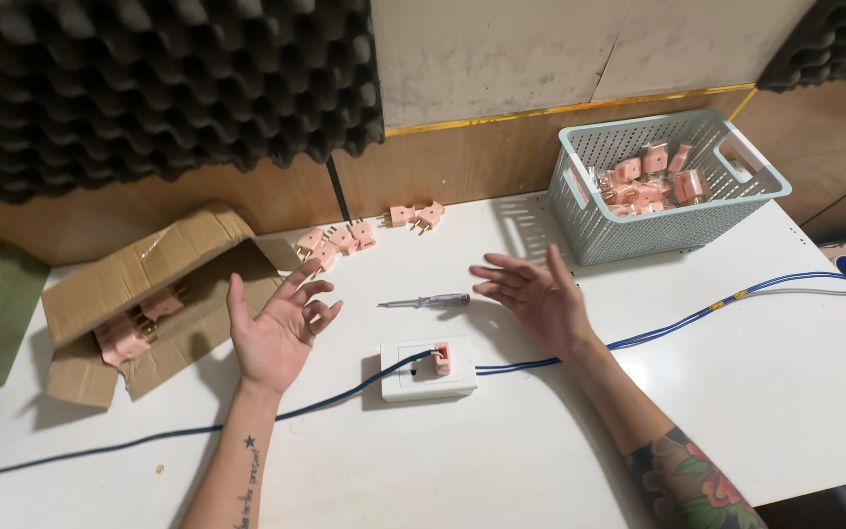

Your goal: The person wires a pink electrical plug by inserting wire ends into the terminals, tightening the screws with a screwdriver, and assembling the plug casing.

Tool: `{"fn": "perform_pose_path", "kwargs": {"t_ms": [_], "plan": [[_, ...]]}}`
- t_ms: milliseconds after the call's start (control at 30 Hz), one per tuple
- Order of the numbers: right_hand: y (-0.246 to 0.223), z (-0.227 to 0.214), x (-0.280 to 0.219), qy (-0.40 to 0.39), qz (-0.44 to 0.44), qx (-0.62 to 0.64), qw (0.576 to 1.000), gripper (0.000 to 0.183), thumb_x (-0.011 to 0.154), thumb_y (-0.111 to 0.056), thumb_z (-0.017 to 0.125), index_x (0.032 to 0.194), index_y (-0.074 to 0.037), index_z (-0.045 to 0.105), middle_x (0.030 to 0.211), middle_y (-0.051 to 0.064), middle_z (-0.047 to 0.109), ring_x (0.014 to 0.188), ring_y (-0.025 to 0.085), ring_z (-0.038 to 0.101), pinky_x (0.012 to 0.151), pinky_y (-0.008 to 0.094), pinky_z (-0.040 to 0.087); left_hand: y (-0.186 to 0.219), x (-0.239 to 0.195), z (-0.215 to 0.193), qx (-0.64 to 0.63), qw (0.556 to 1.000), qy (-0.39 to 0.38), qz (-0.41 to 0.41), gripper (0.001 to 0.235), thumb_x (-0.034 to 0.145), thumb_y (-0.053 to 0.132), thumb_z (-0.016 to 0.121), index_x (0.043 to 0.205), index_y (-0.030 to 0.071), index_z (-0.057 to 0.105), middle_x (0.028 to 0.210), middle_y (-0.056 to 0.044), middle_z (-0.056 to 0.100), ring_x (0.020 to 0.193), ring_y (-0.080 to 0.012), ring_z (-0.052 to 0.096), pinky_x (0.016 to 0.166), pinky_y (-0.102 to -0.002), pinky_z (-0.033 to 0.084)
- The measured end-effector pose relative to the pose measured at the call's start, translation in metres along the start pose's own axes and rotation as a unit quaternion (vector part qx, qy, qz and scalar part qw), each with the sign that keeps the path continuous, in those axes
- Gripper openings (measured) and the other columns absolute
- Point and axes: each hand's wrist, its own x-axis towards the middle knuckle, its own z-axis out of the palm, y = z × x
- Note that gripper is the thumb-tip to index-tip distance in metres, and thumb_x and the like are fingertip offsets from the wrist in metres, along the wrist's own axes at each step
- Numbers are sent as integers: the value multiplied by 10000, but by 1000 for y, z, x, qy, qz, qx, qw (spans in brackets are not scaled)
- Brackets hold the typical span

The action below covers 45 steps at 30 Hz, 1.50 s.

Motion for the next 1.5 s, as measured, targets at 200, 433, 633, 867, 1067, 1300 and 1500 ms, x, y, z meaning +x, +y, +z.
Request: {"fn": "perform_pose_path", "kwargs": {"t_ms": [200, 433, 633, 867, 1067, 1300, 1500], "plan": [[-9, -2, 5, 71, 8, 60, 996, 981, 1101, -797, 277, 1583, -29, 650, 1599, 261, 694, 1413, 430, 683, 1309, 596, 439, 10, -14, 41, -44, 999, -12, -19, 1186, 977, 925, 232, 1657, 16, 575, 1581, -239, 663, 1545, -396, 549, 1446, -623, 271], [-22, 9, 3, 58, 13, 44, 997, 1022, 1070, -846, 237, 1597, -70, 643, 1664, 244, 651, 1488, 456, 633, 1273, 657, 451, 30, -24, 68, -70, 997, 32, -24, 1193, 936, 915, 186, 1717, 73, 511, 1715, -179, 558, 1591, -380, 495, 1421, -599, 301], [8, -14, 10, 14, 26, 33, 999, 963, 1057, -876, 322, 1678, -187, 578, 1642, 207, 644, 1244, 401, 761, 991, 591, 628, 9, -14, 38, -16, 999, -4, -40, 1180, 916, 948, 153, 1766, 196, 478, 1774, -95, 524, 1200, -294, 577, 1162, -542, 421], [12, -31, 18, 4, 2, -73, 997, 969, 1109, -826, 252, 1703, -120, 550, 960, 122, 699, 610, 185, 526, 525, 336, 446, -17, -6, 26, 146, 984, -105, 3, 1118, 1048, 866, 64, 1807, 127, 418, 1443, -186, 689, 797, -178, 566, 858, -351, 472], [-2, 10, 1, 39, 34, -129, 990, 888, 1112, -721, 293, 1639, -113, 669, 499, -3, 297, 420, 117, 173, 420, 292, 188, -18, -8, 43, 226, 972, -59, -16, 1021, 1050, 766, 166, 1765, 130, 523, 1417, -133, 693, 698, -143, 433, 771, -302, 367], [-3, 12, -2, 79, -14, -157, 984, 821, 1164, -609, 381, 1353, 34, 854, 487, -49, 196, 489, 91, 124, 465, 280, 126, -15, -9, 47, 267, 961, -42, -55, 1019, 1012, 740, 191, 1741, 156, 597, 1233, -132, 709, 676, -149, 395, 913, -324, 342], [-11, -8, 0, 108, -38, -155, 981, 828, 1186, -590, 406, 1146, 72, 903, 496, -45, 150, 469, 99, 81, 459, 301, 66, -26, 1, 30, 195, 979, -59, -23, 984, 1092, 686, 213, 1667, 6, 631, 1174, -233, 816, 708, -191, 456, 775, -346, 431]]}}
